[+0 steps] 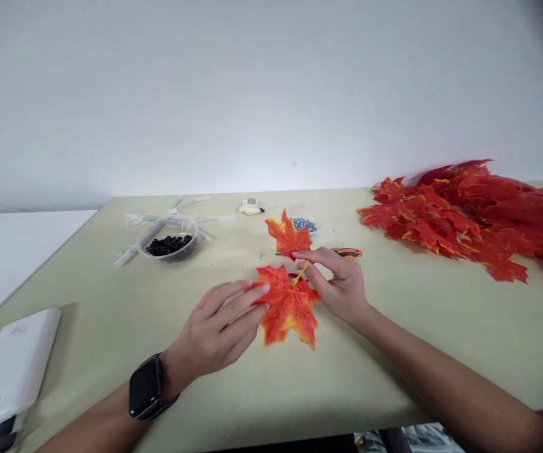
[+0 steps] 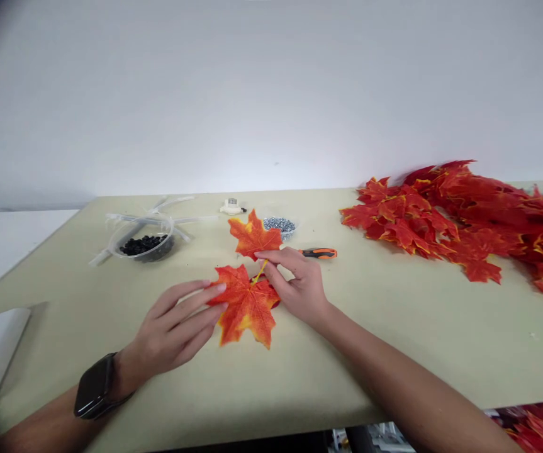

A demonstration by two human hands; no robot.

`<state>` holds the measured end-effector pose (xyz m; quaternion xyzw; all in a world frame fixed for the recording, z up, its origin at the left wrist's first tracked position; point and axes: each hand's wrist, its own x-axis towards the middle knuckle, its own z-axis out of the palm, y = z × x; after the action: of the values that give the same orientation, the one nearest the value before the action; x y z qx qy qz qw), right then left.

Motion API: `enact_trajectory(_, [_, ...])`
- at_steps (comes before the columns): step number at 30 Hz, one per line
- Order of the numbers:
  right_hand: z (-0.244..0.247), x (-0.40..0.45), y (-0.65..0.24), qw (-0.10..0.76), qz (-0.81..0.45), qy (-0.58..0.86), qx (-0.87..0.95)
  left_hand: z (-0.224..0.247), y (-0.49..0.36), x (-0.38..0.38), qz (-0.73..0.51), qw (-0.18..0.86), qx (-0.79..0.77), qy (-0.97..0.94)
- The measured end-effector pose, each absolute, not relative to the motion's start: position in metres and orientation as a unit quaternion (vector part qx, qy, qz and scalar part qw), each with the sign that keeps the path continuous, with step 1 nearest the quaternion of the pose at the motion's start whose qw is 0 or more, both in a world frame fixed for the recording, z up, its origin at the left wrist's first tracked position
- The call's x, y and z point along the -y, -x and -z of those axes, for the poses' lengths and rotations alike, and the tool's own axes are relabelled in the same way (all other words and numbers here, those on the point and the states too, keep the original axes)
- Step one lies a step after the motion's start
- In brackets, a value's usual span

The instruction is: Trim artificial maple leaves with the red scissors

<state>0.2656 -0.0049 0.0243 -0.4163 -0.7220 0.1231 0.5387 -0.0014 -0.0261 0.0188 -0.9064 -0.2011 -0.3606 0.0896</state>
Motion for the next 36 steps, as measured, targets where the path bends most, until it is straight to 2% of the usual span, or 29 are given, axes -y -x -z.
enact_trajectory(3, [-0.025,0.006,-0.266,0.55,-0.145,0.435,0.698,-0.015,-0.001,0.021,0.361,0.063,0.251,0.896])
enact_trajectory(6, [-0.024,0.006,-0.267,0.561,-0.162,0.438,0.684,-0.01,-0.001,0.019,0.367,-0.006,0.288,0.885])
enact_trajectory(9, [-0.023,0.007,-0.266,0.572,-0.153,0.422,0.687,-0.005,-0.004,0.022,0.372,-0.131,0.355,0.847])
enact_trajectory(14, [-0.022,0.011,-0.266,0.577,-0.102,0.399,0.705,0.002,-0.016,0.033,0.416,-0.428,0.374,0.709])
enact_trajectory(18, [-0.017,0.01,-0.266,0.563,-0.061,0.374,0.734,0.002,-0.02,0.033,0.405,-0.545,0.364,0.638])
enact_trajectory(23, [-0.017,0.012,-0.265,0.548,-0.045,0.364,0.752,-0.002,-0.018,0.029,0.363,-0.548,0.402,0.638])
enact_trajectory(29, [-0.029,0.02,-0.265,0.497,-0.141,0.327,0.792,-0.005,-0.018,0.025,0.389,-0.519,0.421,0.634])
enact_trajectory(36, [-0.028,0.022,-0.259,0.484,-0.179,0.37,0.773,-0.002,-0.015,0.022,0.391,-0.484,0.443,0.645])
